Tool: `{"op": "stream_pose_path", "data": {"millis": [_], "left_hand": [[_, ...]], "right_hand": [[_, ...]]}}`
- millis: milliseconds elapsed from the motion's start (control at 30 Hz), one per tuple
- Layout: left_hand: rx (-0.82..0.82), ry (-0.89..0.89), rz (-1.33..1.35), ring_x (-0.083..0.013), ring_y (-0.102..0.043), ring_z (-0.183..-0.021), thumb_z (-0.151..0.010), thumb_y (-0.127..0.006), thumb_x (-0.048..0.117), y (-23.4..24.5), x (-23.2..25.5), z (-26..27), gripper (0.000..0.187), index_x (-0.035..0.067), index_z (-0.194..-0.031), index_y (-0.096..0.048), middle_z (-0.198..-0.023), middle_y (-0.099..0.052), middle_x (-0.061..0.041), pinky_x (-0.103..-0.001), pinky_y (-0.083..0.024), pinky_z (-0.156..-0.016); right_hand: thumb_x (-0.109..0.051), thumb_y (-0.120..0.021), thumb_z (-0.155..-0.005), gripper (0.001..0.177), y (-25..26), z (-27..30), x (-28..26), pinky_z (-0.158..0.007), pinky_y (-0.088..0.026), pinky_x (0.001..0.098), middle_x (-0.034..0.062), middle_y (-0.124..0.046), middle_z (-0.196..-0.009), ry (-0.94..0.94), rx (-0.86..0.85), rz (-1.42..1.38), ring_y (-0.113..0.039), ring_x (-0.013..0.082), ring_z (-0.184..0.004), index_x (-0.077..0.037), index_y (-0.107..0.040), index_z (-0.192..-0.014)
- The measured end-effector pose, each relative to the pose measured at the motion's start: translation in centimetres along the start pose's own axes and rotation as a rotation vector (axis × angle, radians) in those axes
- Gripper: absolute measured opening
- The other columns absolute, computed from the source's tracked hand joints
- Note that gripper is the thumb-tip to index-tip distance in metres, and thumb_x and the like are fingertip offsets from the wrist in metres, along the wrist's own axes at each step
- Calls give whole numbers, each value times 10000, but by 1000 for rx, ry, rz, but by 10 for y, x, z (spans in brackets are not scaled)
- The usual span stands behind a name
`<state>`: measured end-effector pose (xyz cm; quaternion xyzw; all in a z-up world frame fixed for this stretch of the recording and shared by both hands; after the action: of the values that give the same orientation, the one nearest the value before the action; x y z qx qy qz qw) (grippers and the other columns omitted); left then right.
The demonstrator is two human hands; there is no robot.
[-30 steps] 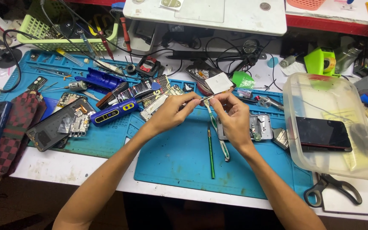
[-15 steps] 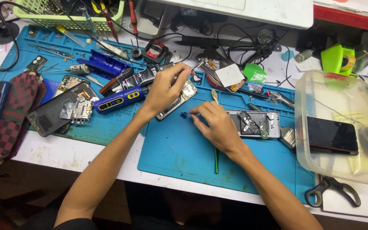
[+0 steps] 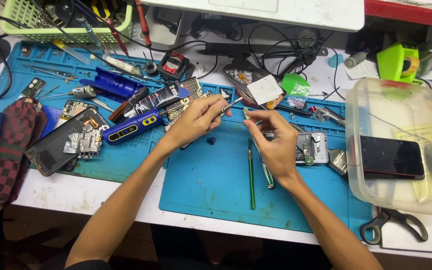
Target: The person disassembles a smartphone, removing the back cover and internal components. They then use a small tool to pry open a black rectangular device, possibly a battery or power bank, and manipulate its internal parts.
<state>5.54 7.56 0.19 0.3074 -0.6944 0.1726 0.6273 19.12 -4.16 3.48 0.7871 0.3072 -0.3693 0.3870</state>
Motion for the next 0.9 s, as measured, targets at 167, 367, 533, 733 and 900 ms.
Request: {"op": "stream_pose_path", "data": {"millis": [167,367,533,733,900], "left_hand": [[-124,28,0,-77,-362,-494,-1120,-380,191,-13,-14,0,348,87,-903,-631,-519,-470,-17,-225,-362,-481],[-178,36,-16,-73,-339,-523,-1123,-360,171,-19,-26,2,337,63,-1103,-679,-535,-463,6,-208,-358,-536],[-178,-4,-78,-86,-319,-492,-1114,-370,155,-20,-20,3,335,59,-1074,-688,-501,-448,9,-225,-368,-521],[-155,-34,-125,-85,-329,-475,-1107,-380,137,-19,-17,4,321,60,-1065,-689,-488,-455,9,-225,-367,-509],[-129,-45,-141,-105,-330,-487,-1109,-375,145,-19,1,5,337,71,-987,-680,-494,-452,-11,-247,-391,-525]], "right_hand": [[0,-812,-923,309,12,-2,-17,-689,-603,349,120,-724,-985,203,93,66,-725,229,-761,-38,-712,-1213],[-1,-815,-917,213,8,0,-20,-709,-608,322,68,-761,-926,275,46,132,-738,220,-771,-75,-780,-1113],[37,-819,-913,196,11,0,-30,-722,-606,332,57,-747,-954,377,62,240,-737,219,-802,-83,-792,-1066],[50,-873,-858,202,10,6,-37,-739,-622,354,82,-727,-977,513,93,407,-737,251,-834,-69,-800,-1004],[20,-878,-855,181,11,10,-35,-801,-621,332,52,-697,-1037,548,182,450,-727,228,-900,-92,-792,-969]]}}
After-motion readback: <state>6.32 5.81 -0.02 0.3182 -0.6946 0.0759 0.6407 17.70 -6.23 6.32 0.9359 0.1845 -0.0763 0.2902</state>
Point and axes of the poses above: each hand's wrist, its own z-axis away from the middle knuckle, its own y-axis out of the back of the hand, x = y × z, the point moved 8 cm from there along -z, towards the middle knuckle
